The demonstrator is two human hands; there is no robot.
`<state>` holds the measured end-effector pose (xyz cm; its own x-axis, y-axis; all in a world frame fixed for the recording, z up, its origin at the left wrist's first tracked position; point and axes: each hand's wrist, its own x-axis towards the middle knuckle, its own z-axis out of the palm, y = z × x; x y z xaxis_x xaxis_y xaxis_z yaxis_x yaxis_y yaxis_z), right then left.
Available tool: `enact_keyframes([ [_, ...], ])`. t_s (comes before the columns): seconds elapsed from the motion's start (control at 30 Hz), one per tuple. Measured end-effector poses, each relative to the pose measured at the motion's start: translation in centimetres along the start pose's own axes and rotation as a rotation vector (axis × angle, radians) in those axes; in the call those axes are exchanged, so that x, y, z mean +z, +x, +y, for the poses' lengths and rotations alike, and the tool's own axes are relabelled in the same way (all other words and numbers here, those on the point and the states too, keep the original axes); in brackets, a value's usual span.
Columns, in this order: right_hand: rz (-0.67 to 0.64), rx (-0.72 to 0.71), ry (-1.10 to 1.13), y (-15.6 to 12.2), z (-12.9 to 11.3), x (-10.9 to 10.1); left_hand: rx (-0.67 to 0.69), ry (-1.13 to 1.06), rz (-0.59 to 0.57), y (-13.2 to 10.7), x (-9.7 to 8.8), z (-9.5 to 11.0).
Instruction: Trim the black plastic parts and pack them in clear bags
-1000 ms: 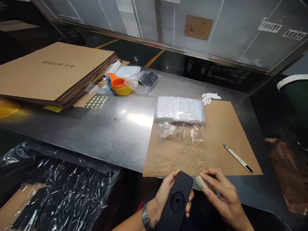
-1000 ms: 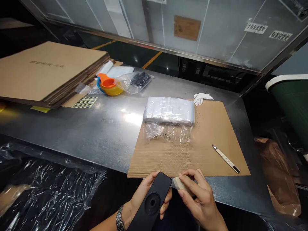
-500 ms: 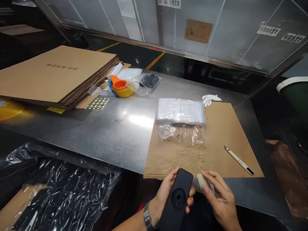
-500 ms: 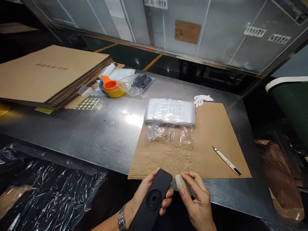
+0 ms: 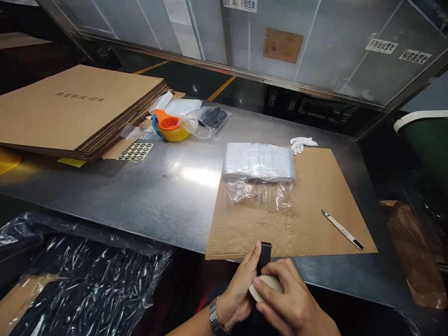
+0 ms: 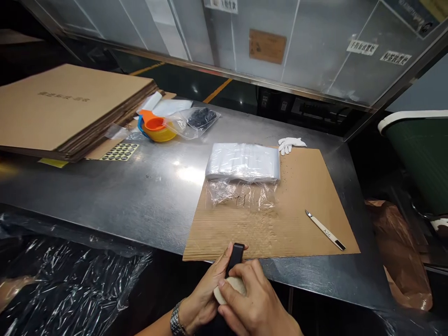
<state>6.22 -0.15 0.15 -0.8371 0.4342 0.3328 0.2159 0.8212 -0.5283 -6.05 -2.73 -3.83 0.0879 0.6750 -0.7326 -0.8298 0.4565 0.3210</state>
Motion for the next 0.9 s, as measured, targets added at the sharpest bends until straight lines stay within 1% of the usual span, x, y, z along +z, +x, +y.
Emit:
enact_keyframes([
  [0.07,-0.022,0.055,0.025,0.0,0.7,-0.1,0.032,-0.023,0.042,-0.3,0.2,0.2],
  [0.1,-0.004,0.075,0.023,0.0,1.2,-0.1,0.043,-0.03,0.057,-0.5,0.3,0.2],
  [0.2,0.088,0.164,-0.017,0.4,2.5,-0.1,0.036,-0.025,0.0,-0.7,0.4,0.1],
  [0.27,0.138,0.228,-0.001,0.9,2.9,0.0,-0.043,-0.046,-0.08,-0.6,0.5,0.1],
  [0.33,0.148,0.254,0.057,1.2,2.4,0.4,-0.189,-0.125,-0.155,-0.3,0.5,0.2],
  [0.37,0.148,0.244,0.086,1.3,2.0,0.7,-0.245,-0.184,-0.17,-0.1,0.5,0.4],
  [0.4,0.153,0.219,0.111,1.2,1.5,1.0,-0.273,-0.249,-0.172,0.2,0.5,0.7],
  [0.43,0.175,0.178,0.129,0.9,0.9,1.4,-0.273,-0.31,-0.168,0.4,0.5,1.1],
  [0.5,0.247,0.077,0.15,0.1,0.1,2.1,-0.224,-0.397,-0.176,0.8,0.3,1.8],
  [0.53,0.281,0.038,0.157,-0.3,0.0,2.3,-0.199,-0.431,-0.199,1.0,0.3,2.2],
  [0.57,0.305,0.017,0.16,-0.8,0.0,2.4,-0.186,-0.464,-0.229,1.0,0.2,2.5],
  [0.63,0.318,0.042,0.145,-1.7,0.3,2.3,-0.185,-0.514,-0.255,1.1,0.3,3.0],
  [0.7,0.328,0.107,0.116,-2.2,0.7,2.0,-0.167,-0.532,-0.195,1.1,0.8,3.3],
  [0.77,0.373,0.113,0.064,-2.4,0.8,2.1,-0.111,-0.509,-0.077,1.0,1.3,3.3],
  [0.83,0.412,0.042,-0.009,-2.5,0.6,2.6,-0.079,-0.473,0.011,1.0,1.6,3.4],
  [0.9,0.434,-0.026,-0.09,-2.8,0.9,3.2,-0.081,-0.442,0.042,0.8,1.7,3.5],
])
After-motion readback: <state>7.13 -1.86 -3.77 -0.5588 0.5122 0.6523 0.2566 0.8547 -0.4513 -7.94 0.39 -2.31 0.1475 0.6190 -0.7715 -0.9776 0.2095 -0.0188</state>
